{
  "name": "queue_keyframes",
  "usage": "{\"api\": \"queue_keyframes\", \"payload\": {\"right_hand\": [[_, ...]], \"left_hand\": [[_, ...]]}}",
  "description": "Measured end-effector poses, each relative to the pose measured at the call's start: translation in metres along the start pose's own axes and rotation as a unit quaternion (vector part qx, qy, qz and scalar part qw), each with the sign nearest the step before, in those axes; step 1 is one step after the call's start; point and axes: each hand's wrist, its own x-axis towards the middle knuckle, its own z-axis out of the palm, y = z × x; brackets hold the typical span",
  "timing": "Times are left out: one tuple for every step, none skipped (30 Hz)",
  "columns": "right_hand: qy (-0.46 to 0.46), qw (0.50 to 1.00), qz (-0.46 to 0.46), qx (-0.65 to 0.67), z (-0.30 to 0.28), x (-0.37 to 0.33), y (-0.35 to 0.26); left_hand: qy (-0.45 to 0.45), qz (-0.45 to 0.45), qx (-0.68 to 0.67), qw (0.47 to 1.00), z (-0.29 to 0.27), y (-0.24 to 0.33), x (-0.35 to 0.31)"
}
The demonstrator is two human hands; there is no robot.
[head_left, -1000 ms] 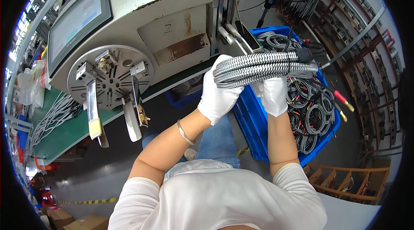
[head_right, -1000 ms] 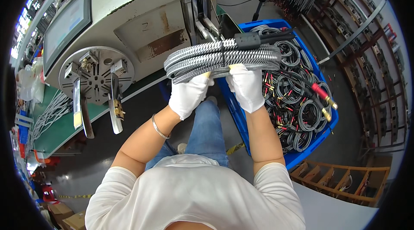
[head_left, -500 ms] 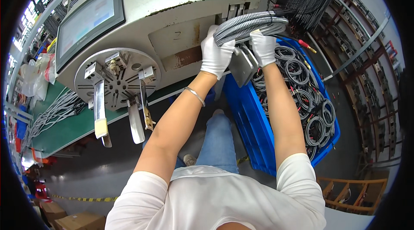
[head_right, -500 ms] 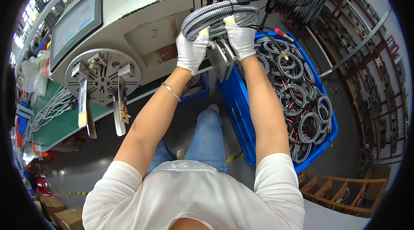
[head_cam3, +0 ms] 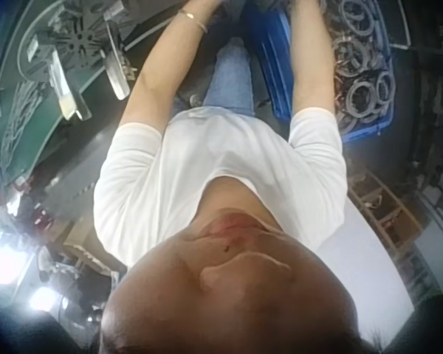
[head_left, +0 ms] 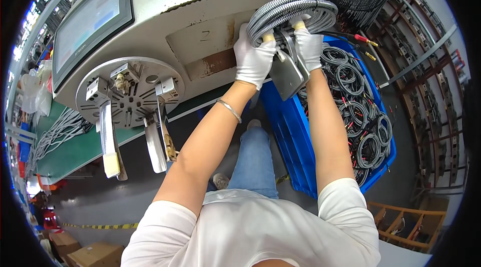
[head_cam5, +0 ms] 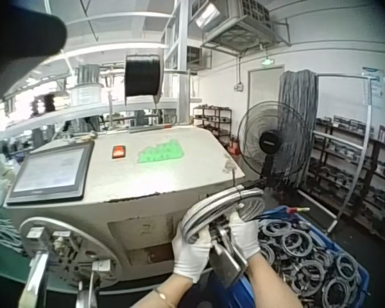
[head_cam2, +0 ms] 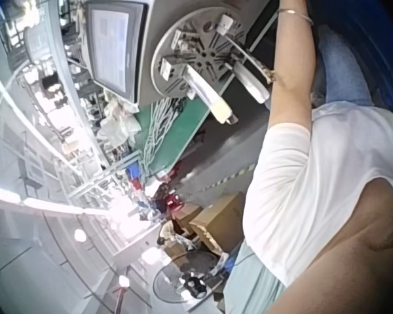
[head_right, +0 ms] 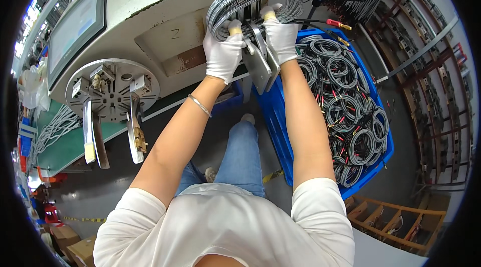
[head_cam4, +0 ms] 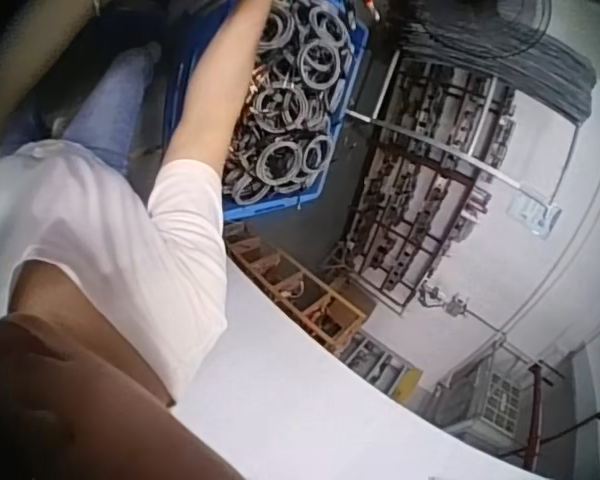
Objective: Winding long cables into coils using a winding machine and placing them into a storage bin.
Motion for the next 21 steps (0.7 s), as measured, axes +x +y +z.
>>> {"api": "queue_keyframes", "payload": {"right_hand": [[0.005, 1.0, 0.005, 0.009, 0.0, -0.001, 0.002], [0.009, 1.0, -0.006, 0.021, 0.001, -0.002, 0.004], [0.011, 1.0, 0.008, 0.019, 0.001, -0.002, 0.004], [0.011, 1.0, 0.004, 0.019, 0.002, -0.002, 0.002], [0.011, 1.0, -0.001, 0.018, 0.002, -0.001, -0.003], [0.017, 1.0, 0.013, 0.005, 0.002, 0.0, -0.01], [0.011, 1.0, -0.013, 0.019, 0.0, 0.0, -0.02], [-0.02, 1.0, 0.016, 0.013, -0.005, -0.002, -0.033], [-0.051, 0.998, 0.044, 0.006, -0.012, -0.003, -0.05], [-0.069, 0.992, 0.108, -0.011, -0.017, -0.002, -0.067], [-0.048, 0.995, 0.07, 0.049, -0.025, -0.004, -0.086], [-0.016, 0.992, 0.08, 0.1, -0.038, -0.013, -0.105], [-0.011, 0.981, 0.084, 0.176, -0.056, -0.021, -0.124], [-0.024, 0.961, 0.087, 0.263, -0.073, -0.032, -0.139], [-0.14, 0.898, 0.111, 0.403, -0.091, -0.046, -0.152], [-0.259, 0.793, 0.155, 0.529, -0.109, -0.06, -0.163], [-0.327, 0.724, 0.153, 0.588, -0.12, -0.072, -0.165], [-0.379, 0.648, 0.171, 0.638, -0.128, -0.087, -0.164], [-0.347, 0.647, 0.212, 0.645, -0.134, -0.107, -0.162], [-0.307, 0.636, 0.247, 0.663, -0.138, -0.129, -0.159], [-0.212, 0.641, 0.312, 0.669, -0.139, -0.154, -0.158]], "left_hand": [[0.007, 0.012, -0.003, 1.0, 0.001, -0.001, 0.0], [0.011, 0.037, -0.011, 0.999, 0.001, -0.002, 0.0], [0.012, 0.025, -0.005, 1.0, 0.002, -0.001, 0.0], [0.013, 0.032, -0.01, 0.999, 0.003, 0.002, 0.0], [0.015, 0.04, -0.016, 0.999, 0.004, 0.007, 0.001], [0.017, 0.049, -0.023, 0.998, 0.005, 0.015, 0.002], [0.018, 0.054, -0.025, 0.998, 0.004, 0.025, 0.001], [0.007, -0.021, -0.025, 0.999, 0.001, 0.039, -0.002], [-0.005, -0.094, -0.025, 0.995, -0.001, 0.055, -0.005], [-0.02, -0.201, -0.009, 0.979, -0.002, 0.073, -0.004], [-0.022, -0.152, -0.029, 0.988, -0.006, 0.093, -0.004], [-0.091, -0.212, -0.014, 0.973, -0.014, 0.113, -0.012], [-0.158, -0.268, -0.007, 0.95, -0.024, 0.132, -0.023], [-0.225, -0.308, 0.013, 0.924, -0.035, 0.149, -0.031], [-0.293, -0.336, 0.023, 0.895, -0.046, 0.163, -0.038], [-0.373, -0.386, 0.062, 0.841, -0.056, 0.172, -0.047], [-0.454, -0.402, 0.069, 0.792, -0.065, 0.177, -0.057], [-0.457, -0.431, 0.098, 0.772, -0.072, 0.178, -0.07], [-0.497, -0.336, 0.117, 0.791, -0.077, 0.175, -0.085], [-0.532, -0.242, 0.143, 0.799, -0.08, 0.167, -0.098], [-0.534, -0.239, 0.131, 0.801, -0.082, 0.157, -0.11]]}}
